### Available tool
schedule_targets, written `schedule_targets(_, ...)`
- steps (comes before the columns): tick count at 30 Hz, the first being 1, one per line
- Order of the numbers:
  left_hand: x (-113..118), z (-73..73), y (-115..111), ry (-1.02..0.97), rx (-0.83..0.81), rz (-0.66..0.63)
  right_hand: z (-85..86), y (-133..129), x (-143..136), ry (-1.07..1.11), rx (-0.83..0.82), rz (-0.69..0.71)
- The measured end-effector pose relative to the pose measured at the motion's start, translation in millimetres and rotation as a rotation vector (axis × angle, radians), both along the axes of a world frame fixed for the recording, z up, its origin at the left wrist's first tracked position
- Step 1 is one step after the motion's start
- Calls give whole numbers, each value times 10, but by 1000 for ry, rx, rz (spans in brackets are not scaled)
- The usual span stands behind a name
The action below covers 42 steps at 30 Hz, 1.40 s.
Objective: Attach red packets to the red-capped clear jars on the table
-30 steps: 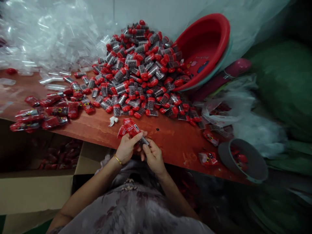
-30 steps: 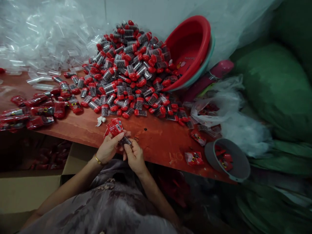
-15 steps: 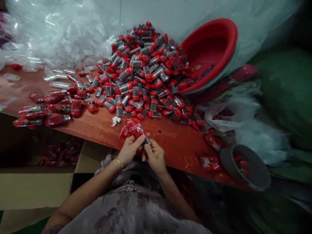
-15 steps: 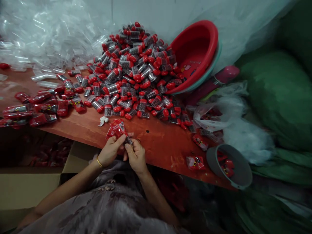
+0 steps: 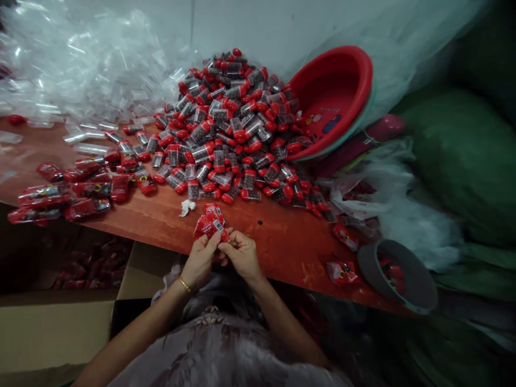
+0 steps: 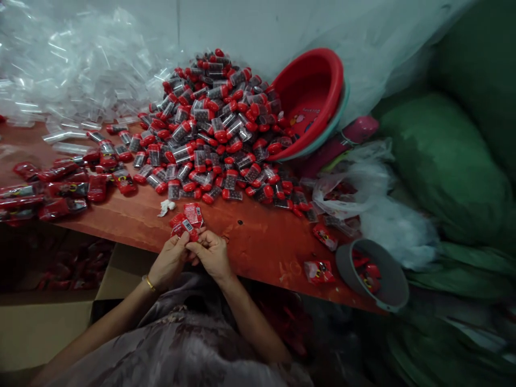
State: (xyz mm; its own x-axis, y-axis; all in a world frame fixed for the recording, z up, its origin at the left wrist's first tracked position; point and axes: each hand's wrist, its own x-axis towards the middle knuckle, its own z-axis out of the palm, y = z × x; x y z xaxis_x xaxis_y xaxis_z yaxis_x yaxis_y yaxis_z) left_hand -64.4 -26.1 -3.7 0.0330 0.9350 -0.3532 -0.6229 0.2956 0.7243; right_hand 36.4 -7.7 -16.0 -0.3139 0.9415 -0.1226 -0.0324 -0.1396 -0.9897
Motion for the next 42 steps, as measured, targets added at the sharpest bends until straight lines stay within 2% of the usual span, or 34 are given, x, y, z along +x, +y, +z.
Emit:
schedule_targets(2, -63, 35, -16, 16, -4, 54, -6, 45, -84, -65, 92, 5)
schedule_targets(4, -220, 72, -59, 48, -22, 135, 8, 180, -116, -209, 266, 30)
schedule_targets(6, -504, 84, -136, 60, -63, 251, 27, 436, -56, -439, 472, 7)
schedule_targets(8, -904, 58, -243, 51, -135, 450, 12, 773, 87, -746, 640, -135)
schedule_targets(10, -1342, 1, -370, 52, -205, 749, -69, 1089, 265, -981, 687, -282)
schedule_targets(11, -1536, -34, -434, 60, -243, 883, -134, 1202, 348, -1058, 665, -309)
schedule_targets(12, -1690, -68, -491, 85, -265, 969, -209, 1269, 421, -1114, 645, -288)
schedule_targets(14, -1827, -122, -563, 128, -288, 1001, -361, 1258, 532, -1172, 643, -215)
schedule_targets(16, -1714, -144, -540, 221, -251, 956, -481, 1087, 607, -1181, 661, -188)
schedule_targets(18, -1417, -128, -403, 460, -148, 844, -548, 845, 668, -1160, 692, -186)
schedule_targets(19, -1242, -112, -297, 659, -43, 739, -565, 727, 696, -1148, 705, -186)
schedule_targets(22, -787, -76, 101, 1205, 323, 245, -580, 468, 764, -1128, 741, -205)
schedule_targets(23, -686, -82, 233, 1367, 395, 146, -582, 420, 778, -1122, 754, -220)
schedule_targets(25, -564, -123, 448, 1605, 440, -21, -588, 376, 794, -1103, 775, -259)
schedule_targets(27, -515, -190, 573, 1728, 427, -152, -597, 375, 796, -1082, 787, -289)
schedule_targets(29, -498, -252, 611, 1767, 414, -210, -606, 390, 793, -1069, 789, -305)
schedule_targets(33, -476, -298, 563, 1760, 427, -188, -611, 403, 789, -1054, 796, -313)
schedule_targets(38, -441, -264, 581, 1789, 377, -140, -584, 375, 794, -1051, 837, -345)
schedule_targets(42, -417, -219, 695, 1802, 322, -205, -553, 357, 782, -1052, 846, -375)
